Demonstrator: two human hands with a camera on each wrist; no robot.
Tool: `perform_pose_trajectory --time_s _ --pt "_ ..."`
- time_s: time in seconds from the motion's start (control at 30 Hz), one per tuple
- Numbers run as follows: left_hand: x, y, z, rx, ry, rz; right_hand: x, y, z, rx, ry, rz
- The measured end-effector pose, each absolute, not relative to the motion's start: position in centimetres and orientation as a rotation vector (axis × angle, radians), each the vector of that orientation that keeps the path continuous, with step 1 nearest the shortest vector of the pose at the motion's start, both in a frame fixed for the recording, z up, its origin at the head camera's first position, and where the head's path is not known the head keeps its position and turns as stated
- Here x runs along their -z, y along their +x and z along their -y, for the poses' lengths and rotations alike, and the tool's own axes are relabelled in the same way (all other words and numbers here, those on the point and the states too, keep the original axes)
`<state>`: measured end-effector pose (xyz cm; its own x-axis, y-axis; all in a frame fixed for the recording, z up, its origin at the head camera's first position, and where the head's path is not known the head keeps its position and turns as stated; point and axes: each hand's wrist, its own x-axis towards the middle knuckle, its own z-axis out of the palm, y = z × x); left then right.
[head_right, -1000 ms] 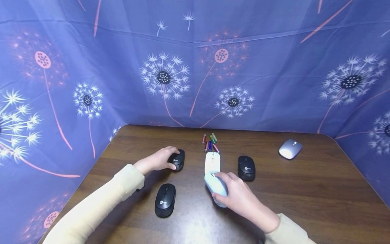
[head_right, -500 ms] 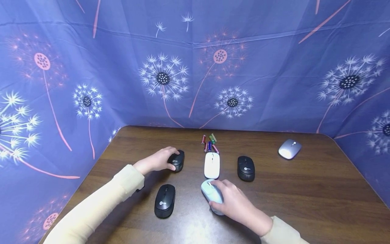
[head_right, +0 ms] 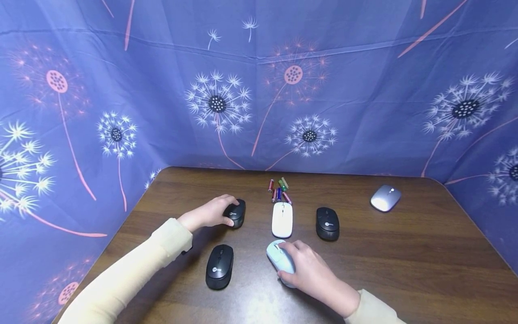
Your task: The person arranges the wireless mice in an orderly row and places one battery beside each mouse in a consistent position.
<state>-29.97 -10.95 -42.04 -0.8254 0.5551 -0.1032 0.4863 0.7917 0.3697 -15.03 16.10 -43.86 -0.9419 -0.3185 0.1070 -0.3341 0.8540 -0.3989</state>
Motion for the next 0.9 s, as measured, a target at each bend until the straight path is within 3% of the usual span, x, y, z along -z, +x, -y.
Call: perform_pose_trajectory --time_s 0.57,0.9 --pt "42.2 -30.0 10.9 -0.496 0.86 -2.79 43.5 -15.1 -16.8 -0.594 0.651 2.925" --pt "42.0 -29.9 11.0 -0.51 0.853 -2.783 41.9 -16.7 -19.3 -0.633 1.131 2.833"
